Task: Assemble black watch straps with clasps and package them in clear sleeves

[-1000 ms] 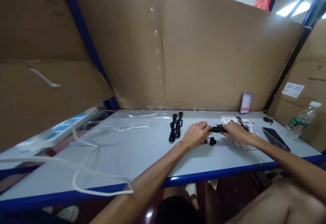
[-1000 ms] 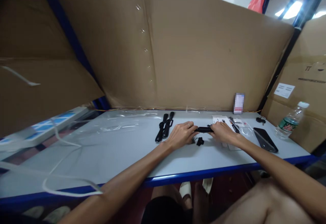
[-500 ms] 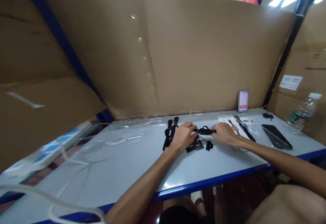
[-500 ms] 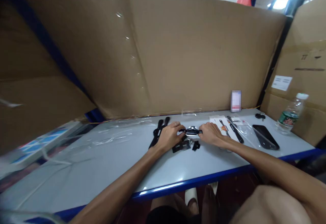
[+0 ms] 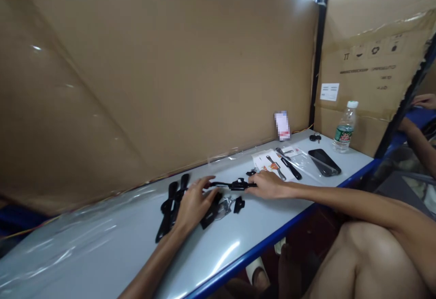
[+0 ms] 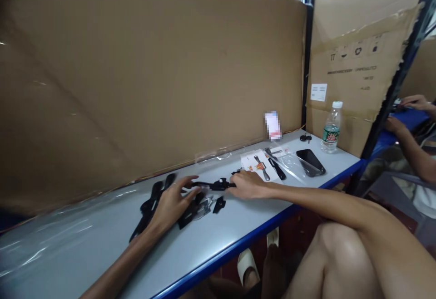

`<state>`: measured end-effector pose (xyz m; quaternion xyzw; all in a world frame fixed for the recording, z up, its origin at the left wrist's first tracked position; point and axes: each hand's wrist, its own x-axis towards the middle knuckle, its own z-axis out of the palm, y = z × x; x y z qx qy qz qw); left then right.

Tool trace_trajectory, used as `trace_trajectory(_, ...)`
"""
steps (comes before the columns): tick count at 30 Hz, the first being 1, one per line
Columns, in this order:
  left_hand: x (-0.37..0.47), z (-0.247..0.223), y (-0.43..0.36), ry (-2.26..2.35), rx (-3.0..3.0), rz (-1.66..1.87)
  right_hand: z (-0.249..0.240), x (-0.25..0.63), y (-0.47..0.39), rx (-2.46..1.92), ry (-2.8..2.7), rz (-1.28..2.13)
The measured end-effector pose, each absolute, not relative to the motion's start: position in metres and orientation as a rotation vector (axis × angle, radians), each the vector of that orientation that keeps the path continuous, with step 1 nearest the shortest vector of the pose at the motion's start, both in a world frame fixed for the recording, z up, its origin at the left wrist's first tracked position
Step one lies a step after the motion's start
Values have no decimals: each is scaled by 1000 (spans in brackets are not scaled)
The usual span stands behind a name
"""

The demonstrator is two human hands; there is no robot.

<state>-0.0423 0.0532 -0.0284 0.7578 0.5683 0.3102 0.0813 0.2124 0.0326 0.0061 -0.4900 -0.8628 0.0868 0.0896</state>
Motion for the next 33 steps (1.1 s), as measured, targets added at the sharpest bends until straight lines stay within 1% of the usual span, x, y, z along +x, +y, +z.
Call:
trace_trajectory(4, -45, -30, 56, 1669, 2224, 893, 12, 222, 16, -1665, -2574, 170)
trace_trajectory(8, -38, -36, 54, 1548, 2374, 850, 18, 216, 7, -1687, -2592, -4)
trace_trajectory(11, -34, -40, 52, 1451, 2463, 865, 22, 201, 11, -1681, -2566, 15)
trace_trajectory(16, -34, -42, 49, 1372, 2547, 815, 18, 186, 23, -1480, -2575, 151)
trace_trajectory(20, -33, -42, 45, 1301, 2602, 782, 11, 201, 22, -1337, -2515, 119)
trace_trajectory(23, -31, -42, 43, 1251, 2660, 725, 6, 217, 21, -1308, -2394, 114)
trace_trajectory(28, -28, -42, 43, 1331, 2661, 701, -8, 223, 14, -1193, -2420, 92)
trace_trajectory(33, -30, -44, 50, 1430, 2587, 727, -20, 212, -10, -1004, -2614, 58)
